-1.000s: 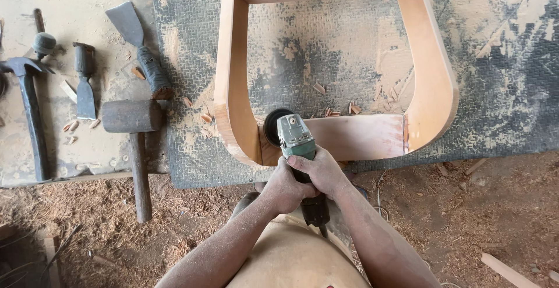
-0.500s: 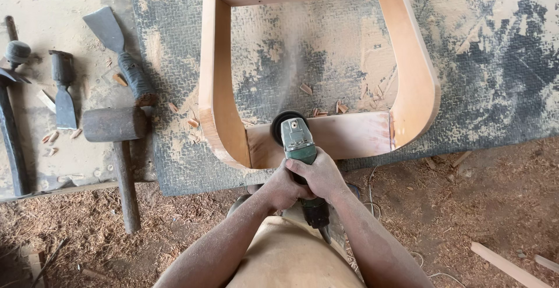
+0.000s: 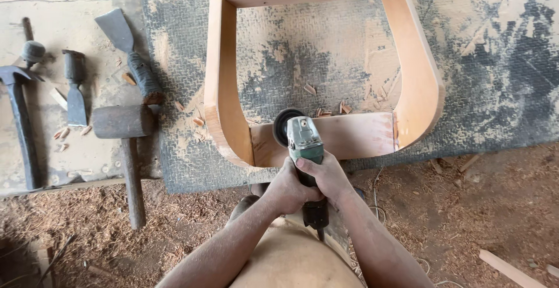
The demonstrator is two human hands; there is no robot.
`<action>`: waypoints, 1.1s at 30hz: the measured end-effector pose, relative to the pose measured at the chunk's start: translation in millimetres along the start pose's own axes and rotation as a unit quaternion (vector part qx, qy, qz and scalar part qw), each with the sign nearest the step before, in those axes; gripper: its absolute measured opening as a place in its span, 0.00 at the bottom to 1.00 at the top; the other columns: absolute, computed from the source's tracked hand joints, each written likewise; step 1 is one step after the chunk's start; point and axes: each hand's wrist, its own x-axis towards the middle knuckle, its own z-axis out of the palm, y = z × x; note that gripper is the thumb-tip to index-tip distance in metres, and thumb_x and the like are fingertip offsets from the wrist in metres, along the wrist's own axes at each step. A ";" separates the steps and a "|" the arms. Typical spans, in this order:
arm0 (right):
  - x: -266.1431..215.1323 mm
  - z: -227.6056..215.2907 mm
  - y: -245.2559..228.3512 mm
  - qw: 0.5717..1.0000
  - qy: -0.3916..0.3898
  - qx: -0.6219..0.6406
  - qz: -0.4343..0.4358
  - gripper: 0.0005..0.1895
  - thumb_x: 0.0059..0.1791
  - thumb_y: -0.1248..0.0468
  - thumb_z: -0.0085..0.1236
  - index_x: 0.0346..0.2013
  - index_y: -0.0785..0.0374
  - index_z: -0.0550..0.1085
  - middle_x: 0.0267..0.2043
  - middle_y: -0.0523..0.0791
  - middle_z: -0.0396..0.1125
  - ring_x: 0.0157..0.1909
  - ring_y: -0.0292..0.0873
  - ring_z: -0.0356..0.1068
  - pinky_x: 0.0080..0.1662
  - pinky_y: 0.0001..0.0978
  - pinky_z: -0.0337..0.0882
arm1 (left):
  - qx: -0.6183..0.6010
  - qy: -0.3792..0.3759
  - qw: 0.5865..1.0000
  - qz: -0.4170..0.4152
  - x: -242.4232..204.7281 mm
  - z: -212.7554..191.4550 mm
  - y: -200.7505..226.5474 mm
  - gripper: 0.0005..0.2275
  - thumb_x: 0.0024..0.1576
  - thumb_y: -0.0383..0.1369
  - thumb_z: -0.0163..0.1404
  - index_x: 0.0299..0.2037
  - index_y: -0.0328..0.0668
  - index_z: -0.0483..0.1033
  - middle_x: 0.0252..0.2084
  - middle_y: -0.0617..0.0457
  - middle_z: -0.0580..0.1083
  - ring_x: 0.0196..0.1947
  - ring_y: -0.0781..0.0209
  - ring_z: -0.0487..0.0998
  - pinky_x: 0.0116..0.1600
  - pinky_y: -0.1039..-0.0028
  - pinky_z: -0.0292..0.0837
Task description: The person uses an angle grinder with a sanding disc to smooth the curved edges of a wooden chair frame. They move the tool along the contours and occasionally wipe away dust with their hand.
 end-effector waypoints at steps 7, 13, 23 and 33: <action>16.6 15.5 3.6 0.996 -0.086 -0.003 0.007 0.32 0.41 0.47 0.70 0.52 0.65 0.76 0.46 0.44 0.75 0.47 0.38 0.73 0.51 0.35 0.74 | 0.049 0.069 0.996 -0.031 -15.5 -14.8 5.8 0.38 0.38 0.36 0.66 0.56 0.30 0.57 0.49 0.42 0.75 0.50 0.54 0.80 0.55 0.67 0.79; 20.8 21.6 1.7 0.996 -0.086 -0.018 0.032 0.36 0.40 0.44 0.70 0.53 0.64 0.74 0.46 0.46 0.74 0.47 0.40 0.74 0.51 0.37 0.75 | 0.069 0.084 0.994 -0.026 -18.9 -20.6 8.1 0.37 0.39 0.34 0.66 0.56 0.31 0.57 0.49 0.43 0.73 0.50 0.55 0.79 0.55 0.67 0.79; 17.8 25.3 -6.0 0.996 -0.065 -0.054 0.029 0.32 0.41 0.47 0.69 0.53 0.63 0.75 0.47 0.46 0.75 0.49 0.41 0.74 0.53 0.37 0.75 | 0.012 0.044 0.999 -0.023 -12.5 -20.9 4.2 0.37 0.40 0.31 0.66 0.58 0.33 0.54 0.51 0.45 0.73 0.51 0.56 0.78 0.58 0.68 0.77; 6.3 13.6 -11.5 0.988 0.028 -0.152 0.005 0.26 0.42 0.52 0.69 0.48 0.66 0.76 0.43 0.46 0.76 0.45 0.40 0.75 0.50 0.35 0.75 | -0.071 -0.068 0.994 0.052 16.1 -11.7 -14.7 0.24 0.41 0.24 0.63 0.50 0.37 0.72 0.41 0.50 0.79 0.43 0.59 0.81 0.51 0.67 0.80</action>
